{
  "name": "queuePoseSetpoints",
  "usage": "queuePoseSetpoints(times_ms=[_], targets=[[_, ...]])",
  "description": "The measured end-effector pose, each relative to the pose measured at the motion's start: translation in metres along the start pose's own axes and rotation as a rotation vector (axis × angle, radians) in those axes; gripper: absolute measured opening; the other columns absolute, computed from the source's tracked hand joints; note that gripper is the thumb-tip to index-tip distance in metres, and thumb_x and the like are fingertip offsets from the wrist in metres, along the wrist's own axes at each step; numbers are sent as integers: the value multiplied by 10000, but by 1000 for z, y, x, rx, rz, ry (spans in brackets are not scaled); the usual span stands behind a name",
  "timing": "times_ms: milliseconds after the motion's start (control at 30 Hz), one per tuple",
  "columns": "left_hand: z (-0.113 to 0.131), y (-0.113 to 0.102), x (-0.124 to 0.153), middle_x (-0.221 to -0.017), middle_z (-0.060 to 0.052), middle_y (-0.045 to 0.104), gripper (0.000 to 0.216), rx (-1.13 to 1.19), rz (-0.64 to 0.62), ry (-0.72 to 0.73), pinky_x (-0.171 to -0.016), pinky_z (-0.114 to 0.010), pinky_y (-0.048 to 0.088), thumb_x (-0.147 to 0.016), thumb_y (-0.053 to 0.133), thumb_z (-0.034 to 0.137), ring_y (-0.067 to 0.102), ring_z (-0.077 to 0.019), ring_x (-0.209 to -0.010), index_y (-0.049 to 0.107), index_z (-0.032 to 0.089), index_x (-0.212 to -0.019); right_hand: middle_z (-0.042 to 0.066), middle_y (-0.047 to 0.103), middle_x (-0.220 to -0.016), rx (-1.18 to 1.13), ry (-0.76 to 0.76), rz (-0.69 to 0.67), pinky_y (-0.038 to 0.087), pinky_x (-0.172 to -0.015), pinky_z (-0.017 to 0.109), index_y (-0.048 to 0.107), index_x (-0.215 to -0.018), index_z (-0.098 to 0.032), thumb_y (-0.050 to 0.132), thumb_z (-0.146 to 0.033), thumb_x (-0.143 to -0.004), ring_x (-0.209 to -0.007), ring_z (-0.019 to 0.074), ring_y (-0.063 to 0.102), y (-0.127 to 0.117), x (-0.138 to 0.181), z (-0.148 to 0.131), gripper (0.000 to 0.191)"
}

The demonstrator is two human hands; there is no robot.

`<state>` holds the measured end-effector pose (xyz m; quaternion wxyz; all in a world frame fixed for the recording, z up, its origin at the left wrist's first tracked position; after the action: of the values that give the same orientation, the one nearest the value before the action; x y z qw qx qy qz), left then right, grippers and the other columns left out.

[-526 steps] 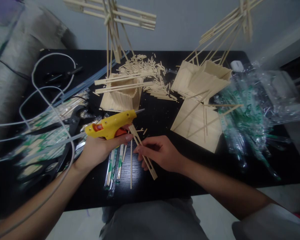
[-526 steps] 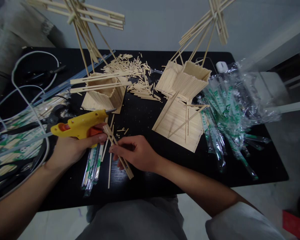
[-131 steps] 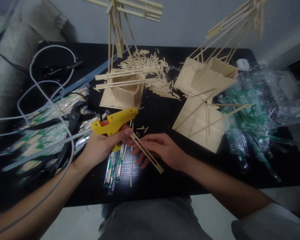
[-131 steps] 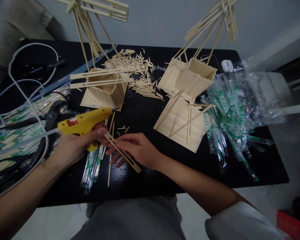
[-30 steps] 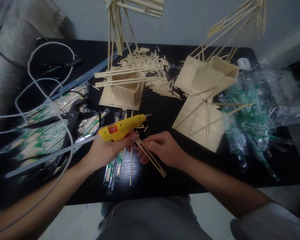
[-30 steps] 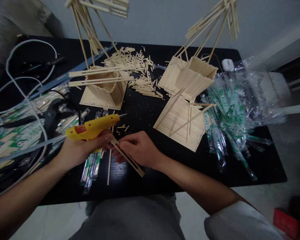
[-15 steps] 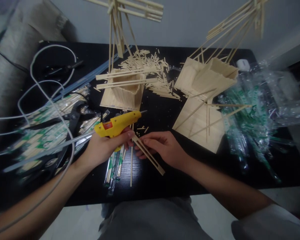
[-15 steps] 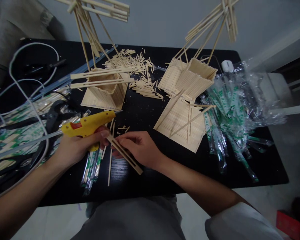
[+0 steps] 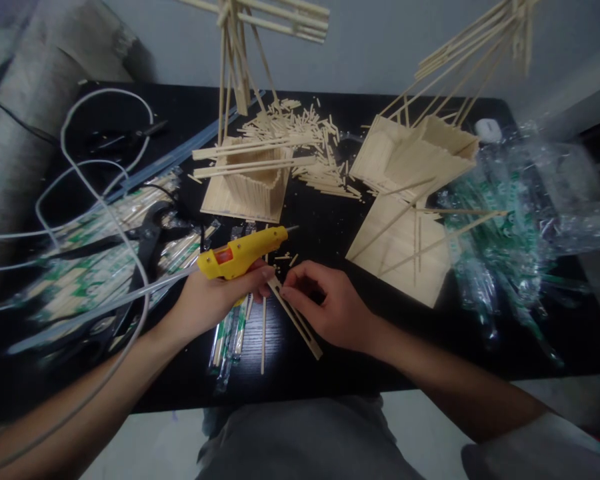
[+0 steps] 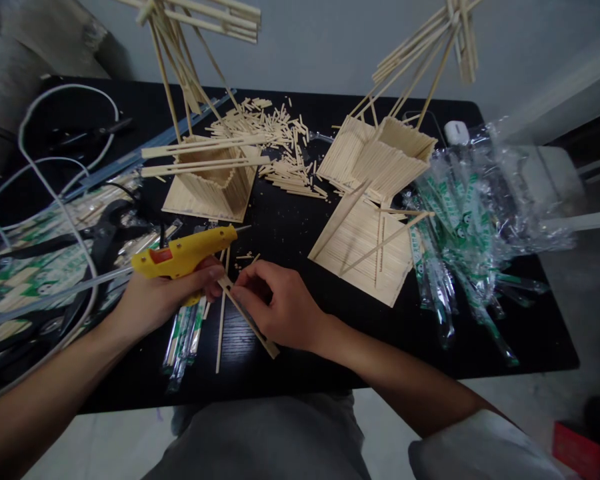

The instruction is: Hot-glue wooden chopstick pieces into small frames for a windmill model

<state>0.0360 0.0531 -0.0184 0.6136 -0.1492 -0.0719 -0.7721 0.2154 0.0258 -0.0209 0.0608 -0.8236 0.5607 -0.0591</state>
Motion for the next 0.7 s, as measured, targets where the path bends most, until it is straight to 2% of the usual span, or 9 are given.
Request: queuePoseSetpoints(times_ms=[100,200,300,433,500,600,700], targets=[[1,0,1,-614,-7,761,169,-8,3,-1,-569,-238,608,-797,847,288,719,-160,-557,748,197,-695,-22,611,-806,79,-76,-64,445,-640,273,623,-933,-197,650,-211,-1033,-672,124,547,0,1,-7,104],[-2,-10,0,-611,7,760,132,25,84,11,-597,-225,605,-812,853,267,718,-146,-559,764,202,-740,-23,586,-822,56,-119,-89,444,-667,283,577,-954,-211,610,-212,-1059,-702,133,534,2,2,-12,110],[-7,-20,-3,-634,23,765,134,105,146,41,-611,-196,582,-849,863,286,706,-116,-566,771,208,-791,-20,586,-840,-42,-66,0,461,-681,290,570,-991,-222,598,-281,-1096,-716,139,543,-1,3,-8,123],[-10,-18,-3,-614,20,753,147,123,95,32,-572,-201,564,-840,879,294,693,-119,-541,773,199,-802,-20,591,-771,-121,27,148,471,-644,284,599,-921,-223,562,-393,-1136,-670,135,554,-8,0,6,276],[-8,-15,-2,-600,21,746,150,122,82,30,-543,-205,554,-828,880,299,676,-119,-516,773,198,-799,-5,648,-789,-182,71,143,499,-629,275,643,-915,-216,608,-419,-1114,-672,134,593,-8,-3,12,287],[-4,-11,-1,-598,13,747,148,113,72,20,-533,-215,559,-807,869,296,680,-127,-514,764,198,-774,29,748,-920,-283,139,96,569,-659,274,732,-1017,-214,750,-386,-1014,-758,153,687,-4,-6,16,173],[0,-7,0,-593,2,742,159,74,56,17,-546,-240,587,-791,860,298,703,-150,-533,749,201,-731,36,781,-948,-335,155,56,608,-701,286,773,-1020,-217,791,-365,-969,-790,165,726,0,-5,12,158]])
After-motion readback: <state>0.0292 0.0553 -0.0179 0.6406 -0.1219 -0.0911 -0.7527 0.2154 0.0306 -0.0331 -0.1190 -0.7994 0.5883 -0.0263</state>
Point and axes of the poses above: each hand's wrist, its own x-axis away from the middle knuckle, its own y-axis out of the palm, z = x × y, the point moved 6 cm from there along -x, towards the middle knuckle
